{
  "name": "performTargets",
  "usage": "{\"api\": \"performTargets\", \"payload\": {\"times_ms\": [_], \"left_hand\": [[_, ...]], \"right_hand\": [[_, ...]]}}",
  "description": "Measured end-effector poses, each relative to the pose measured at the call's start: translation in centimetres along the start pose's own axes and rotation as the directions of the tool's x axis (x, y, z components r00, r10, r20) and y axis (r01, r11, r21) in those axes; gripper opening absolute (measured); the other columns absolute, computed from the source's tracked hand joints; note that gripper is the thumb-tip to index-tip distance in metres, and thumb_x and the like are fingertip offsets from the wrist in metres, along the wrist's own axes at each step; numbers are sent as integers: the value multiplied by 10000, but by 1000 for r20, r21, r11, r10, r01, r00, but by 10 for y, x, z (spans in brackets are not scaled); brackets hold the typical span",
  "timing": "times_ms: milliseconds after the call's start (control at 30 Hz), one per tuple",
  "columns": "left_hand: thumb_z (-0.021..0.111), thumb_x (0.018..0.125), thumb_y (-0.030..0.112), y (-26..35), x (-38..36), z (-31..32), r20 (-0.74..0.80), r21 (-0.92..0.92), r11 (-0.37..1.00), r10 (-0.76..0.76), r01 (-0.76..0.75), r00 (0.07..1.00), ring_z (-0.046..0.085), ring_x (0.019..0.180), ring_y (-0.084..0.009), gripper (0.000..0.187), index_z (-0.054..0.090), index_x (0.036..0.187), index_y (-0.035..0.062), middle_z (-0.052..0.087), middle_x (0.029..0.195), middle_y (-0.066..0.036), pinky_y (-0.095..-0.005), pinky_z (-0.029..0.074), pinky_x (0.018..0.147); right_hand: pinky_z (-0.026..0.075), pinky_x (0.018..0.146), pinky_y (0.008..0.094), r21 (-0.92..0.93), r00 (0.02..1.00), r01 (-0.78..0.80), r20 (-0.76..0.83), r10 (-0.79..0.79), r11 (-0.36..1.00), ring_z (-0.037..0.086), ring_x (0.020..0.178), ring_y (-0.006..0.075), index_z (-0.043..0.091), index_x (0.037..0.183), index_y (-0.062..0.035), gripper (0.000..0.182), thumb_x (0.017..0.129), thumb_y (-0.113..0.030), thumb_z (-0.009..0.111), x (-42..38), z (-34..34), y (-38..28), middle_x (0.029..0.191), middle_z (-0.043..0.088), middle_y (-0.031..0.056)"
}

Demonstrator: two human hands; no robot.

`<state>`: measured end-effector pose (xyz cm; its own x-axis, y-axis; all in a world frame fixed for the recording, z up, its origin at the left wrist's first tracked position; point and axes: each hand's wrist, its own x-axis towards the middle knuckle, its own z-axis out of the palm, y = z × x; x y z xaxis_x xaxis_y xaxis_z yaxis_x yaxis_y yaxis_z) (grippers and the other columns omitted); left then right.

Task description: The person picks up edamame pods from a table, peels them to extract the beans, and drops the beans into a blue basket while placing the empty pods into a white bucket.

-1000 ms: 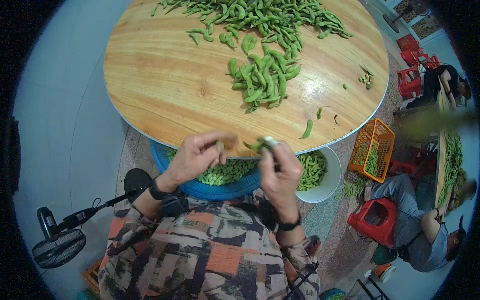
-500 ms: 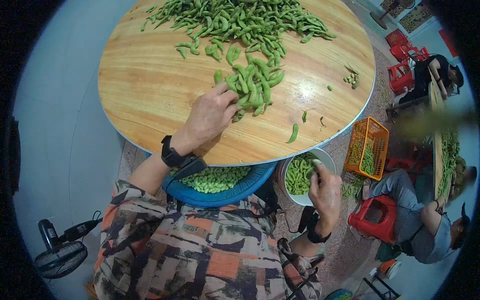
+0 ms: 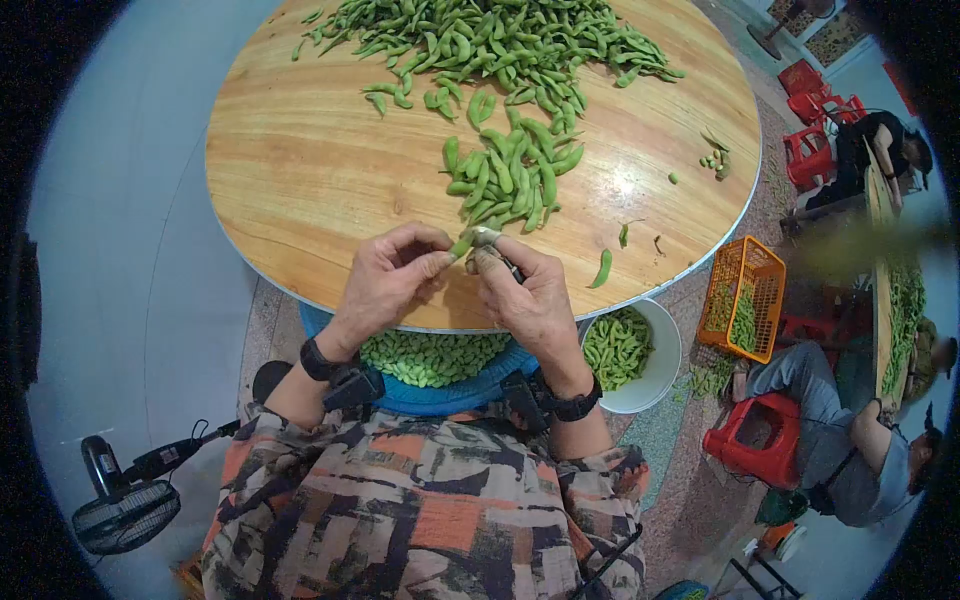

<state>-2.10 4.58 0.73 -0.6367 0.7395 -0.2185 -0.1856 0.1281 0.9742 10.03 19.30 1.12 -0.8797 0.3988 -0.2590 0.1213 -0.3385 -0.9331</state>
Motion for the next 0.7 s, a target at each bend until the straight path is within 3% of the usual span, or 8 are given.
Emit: {"api": "performTargets", "payload": {"times_ms": [233,333,367,400,500,567,633,700], "left_hand": [[652,896,39,-12,-8,8,-32,238,928,302,-286,953,556,649,-61,85,660,970,0,634,774,-8,-210,455,593],[662,899,60,-9,-10,5,-6,72,990,120,-119,993,570,636,-84,72,654,934,-2,633,766,-24,-206,453,576],[671,900,78,-15,-7,-1,127,-257,965,-21,53,992,575,634,-88,82,645,922,3,632,760,-30,-201,450,565],[679,901,97,-20,-5,-4,295,-528,809,-109,257,949,580,632,-92,98,637,910,9,630,753,-36,-196,448,554],[695,900,138,-32,-6,7,357,-687,657,-67,310,932,580,625,-85,138,620,920,25,627,747,-39,-189,443,526],[692,903,139,-27,-10,12,318,-604,755,-66,256,946,584,627,-92,146,614,945,23,633,768,-42,-191,452,535],[689,905,140,-26,-13,16,281,-504,840,-61,201,958,587,629,-99,158,607,969,21,639,790,-46,-193,462,545],[626,936,78,-27,-16,20,162,-102,993,69,-53,984,653,754,-192,112,592,1034,36,634,863,-60,-205,527,657]], "right_hand": [[282,434,186,9,998,-42,43,41,999,385,509,6,656,1118,7,203,978,-97,552,-2,1,4,619,457,-78],[273,428,192,51,992,-2,124,-5,999,370,504,10,657,1121,9,209,980,-99,547,-3,-7,9,619,458,-70],[273,428,192,53,992,-3,124,-3,999,370,504,10,657,1121,9,209,980,-99,547,-4,-9,9,619,458,-70],[275,430,193,81,989,-25,149,13,996,367,506,13,657,1123,9,211,982,-101,545,-4,-11,9,619,456,-67],[280,435,195,177,980,-70,194,35,982,366,508,17,656,1126,7,213,985,-108,546,-5,-18,14,618,454,-64],[283,437,196,242,976,-97,215,44,965,369,510,20,655,1127,6,213,985,-113,549,-7,-18,16,618,453,-63],[297,446,196,66,998,-4,70,0,998,386,517,25,651,1149,-5,228,983,-137,568,-13,-11,14,626,472,-54],[339,468,190,-133,1000,-1,21,4,991,445,541,44,646,1194,-36,262,974,-169,596,-18,-7,12,673,542,-13]]}}
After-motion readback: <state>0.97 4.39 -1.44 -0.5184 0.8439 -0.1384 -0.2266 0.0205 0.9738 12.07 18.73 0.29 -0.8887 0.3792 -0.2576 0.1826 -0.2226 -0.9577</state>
